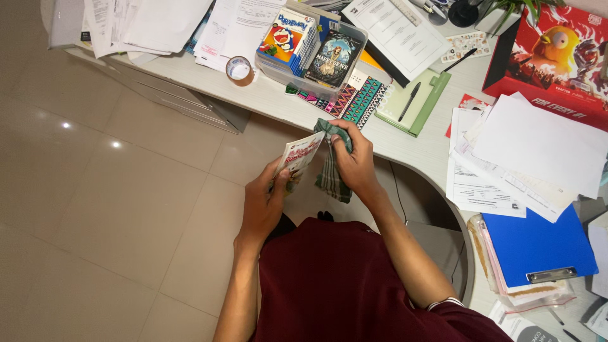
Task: The person wipes the front and back of several DVD cases with a cloth, handling them one at a time and placing them on a desk.
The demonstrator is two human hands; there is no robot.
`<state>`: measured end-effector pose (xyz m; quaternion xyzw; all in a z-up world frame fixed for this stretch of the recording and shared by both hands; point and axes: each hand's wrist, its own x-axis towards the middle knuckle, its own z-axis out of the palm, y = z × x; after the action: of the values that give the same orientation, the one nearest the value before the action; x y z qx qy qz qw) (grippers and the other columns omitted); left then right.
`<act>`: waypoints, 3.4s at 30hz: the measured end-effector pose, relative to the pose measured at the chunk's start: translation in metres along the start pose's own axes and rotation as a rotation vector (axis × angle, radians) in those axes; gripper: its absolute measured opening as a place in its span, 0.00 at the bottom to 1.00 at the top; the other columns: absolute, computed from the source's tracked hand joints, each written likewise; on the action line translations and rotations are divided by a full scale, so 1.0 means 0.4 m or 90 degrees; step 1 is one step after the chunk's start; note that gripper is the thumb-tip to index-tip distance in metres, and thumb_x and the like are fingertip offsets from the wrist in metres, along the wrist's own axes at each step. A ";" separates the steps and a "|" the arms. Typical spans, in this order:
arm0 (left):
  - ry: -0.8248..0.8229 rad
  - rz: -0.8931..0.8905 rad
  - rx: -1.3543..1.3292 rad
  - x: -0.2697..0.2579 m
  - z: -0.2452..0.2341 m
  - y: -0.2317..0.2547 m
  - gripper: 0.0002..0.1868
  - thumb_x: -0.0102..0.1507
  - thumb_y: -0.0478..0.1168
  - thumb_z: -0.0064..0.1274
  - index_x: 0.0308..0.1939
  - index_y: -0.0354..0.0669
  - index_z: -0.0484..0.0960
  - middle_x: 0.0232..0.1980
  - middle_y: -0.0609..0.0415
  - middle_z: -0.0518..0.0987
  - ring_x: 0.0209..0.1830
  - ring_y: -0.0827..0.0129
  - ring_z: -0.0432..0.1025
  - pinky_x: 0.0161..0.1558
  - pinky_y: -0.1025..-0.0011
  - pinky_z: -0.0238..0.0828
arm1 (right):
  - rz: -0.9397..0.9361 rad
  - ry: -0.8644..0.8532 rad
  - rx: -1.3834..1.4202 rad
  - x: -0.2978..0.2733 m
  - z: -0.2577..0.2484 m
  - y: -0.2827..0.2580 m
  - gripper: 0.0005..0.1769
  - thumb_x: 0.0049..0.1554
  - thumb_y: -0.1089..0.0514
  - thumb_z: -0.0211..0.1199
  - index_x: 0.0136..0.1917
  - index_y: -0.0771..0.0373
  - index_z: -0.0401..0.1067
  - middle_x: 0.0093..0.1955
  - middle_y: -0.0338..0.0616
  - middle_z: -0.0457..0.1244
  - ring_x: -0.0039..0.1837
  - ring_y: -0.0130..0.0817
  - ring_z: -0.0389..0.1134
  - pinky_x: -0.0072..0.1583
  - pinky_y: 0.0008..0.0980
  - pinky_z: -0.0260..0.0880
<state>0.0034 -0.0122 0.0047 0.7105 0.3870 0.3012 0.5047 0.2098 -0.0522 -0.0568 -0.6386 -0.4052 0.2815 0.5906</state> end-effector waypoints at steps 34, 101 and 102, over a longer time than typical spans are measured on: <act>0.230 0.030 -0.120 -0.020 0.044 -0.031 0.17 0.76 0.46 0.43 0.57 0.35 0.76 0.51 0.50 0.81 0.51 0.71 0.74 0.54 0.70 0.73 | 0.241 -0.034 0.220 -0.101 0.077 -0.022 0.18 0.64 0.58 0.50 0.65 0.62 0.69 0.43 0.41 0.66 0.39 0.28 0.65 0.41 0.29 0.66; 0.541 0.006 -0.254 -0.095 0.015 -0.130 0.12 0.72 0.37 0.49 0.58 0.33 0.74 0.49 0.50 0.82 0.49 0.73 0.77 0.52 0.71 0.77 | 0.034 -0.299 0.134 -0.056 0.195 -0.083 0.19 0.63 0.62 0.59 0.67 0.67 0.68 0.54 0.41 0.66 0.55 0.24 0.65 0.59 0.24 0.66; 0.532 0.003 -0.268 -0.086 0.011 -0.132 0.12 0.72 0.37 0.48 0.57 0.34 0.73 0.49 0.51 0.82 0.48 0.73 0.78 0.52 0.71 0.79 | 0.040 -0.296 0.135 -0.055 0.192 -0.083 0.19 0.63 0.62 0.59 0.67 0.67 0.68 0.54 0.41 0.67 0.55 0.23 0.66 0.59 0.24 0.67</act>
<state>-0.0241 -0.0336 -0.0481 0.4114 0.4859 0.6345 0.4383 0.1282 -0.0315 -0.0379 -0.5033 -0.4785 0.4800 0.5360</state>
